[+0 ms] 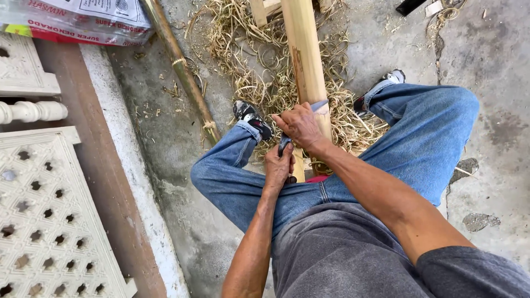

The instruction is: Scraping the outer green layer off a bamboo pole using a curved billhook knife.

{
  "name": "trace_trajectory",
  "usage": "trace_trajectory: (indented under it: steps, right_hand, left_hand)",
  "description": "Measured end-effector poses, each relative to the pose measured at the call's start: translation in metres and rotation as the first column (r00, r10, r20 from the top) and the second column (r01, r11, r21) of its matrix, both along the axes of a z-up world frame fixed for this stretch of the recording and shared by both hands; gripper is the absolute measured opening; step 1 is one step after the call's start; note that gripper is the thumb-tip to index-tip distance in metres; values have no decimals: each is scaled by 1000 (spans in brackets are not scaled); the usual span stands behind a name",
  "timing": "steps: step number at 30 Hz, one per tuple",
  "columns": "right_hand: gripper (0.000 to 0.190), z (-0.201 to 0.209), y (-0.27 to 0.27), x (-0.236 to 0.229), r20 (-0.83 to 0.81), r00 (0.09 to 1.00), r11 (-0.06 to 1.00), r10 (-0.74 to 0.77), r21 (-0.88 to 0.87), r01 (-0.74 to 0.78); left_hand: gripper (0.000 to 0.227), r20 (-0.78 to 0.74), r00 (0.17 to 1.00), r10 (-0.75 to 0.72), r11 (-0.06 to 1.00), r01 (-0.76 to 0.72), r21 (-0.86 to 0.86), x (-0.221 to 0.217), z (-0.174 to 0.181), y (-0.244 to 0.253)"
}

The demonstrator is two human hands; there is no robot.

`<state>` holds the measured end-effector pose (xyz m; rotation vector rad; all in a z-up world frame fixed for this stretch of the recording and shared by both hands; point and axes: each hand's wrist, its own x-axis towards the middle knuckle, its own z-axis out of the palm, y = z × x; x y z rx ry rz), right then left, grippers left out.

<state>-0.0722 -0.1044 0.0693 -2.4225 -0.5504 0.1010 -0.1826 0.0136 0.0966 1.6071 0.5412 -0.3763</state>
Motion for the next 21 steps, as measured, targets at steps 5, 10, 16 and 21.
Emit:
trace_trajectory:
  steps: [5,10,16,21]
  right_hand:
    - [42,3,-5,3,69,997,999,-31,23,29]
    - [30,-3,-11,6,93,996,1000,-2,15,1]
    - [26,-11,-9,-6,105,994,999,35,6,-36]
    - [28,-1,-7,-15,105,993,999,51,14,-53]
  left_hand:
    - [47,-6,1000,-4,997,5,82,6,-23,-3]
    - [46,212,974,-82,947,9,322,5,-49,-9]
    - [44,221,971,-92,936,9,353,-6,-48,-10]
    - [47,112,993,-33,953,-3,302,-24,-49,-6]
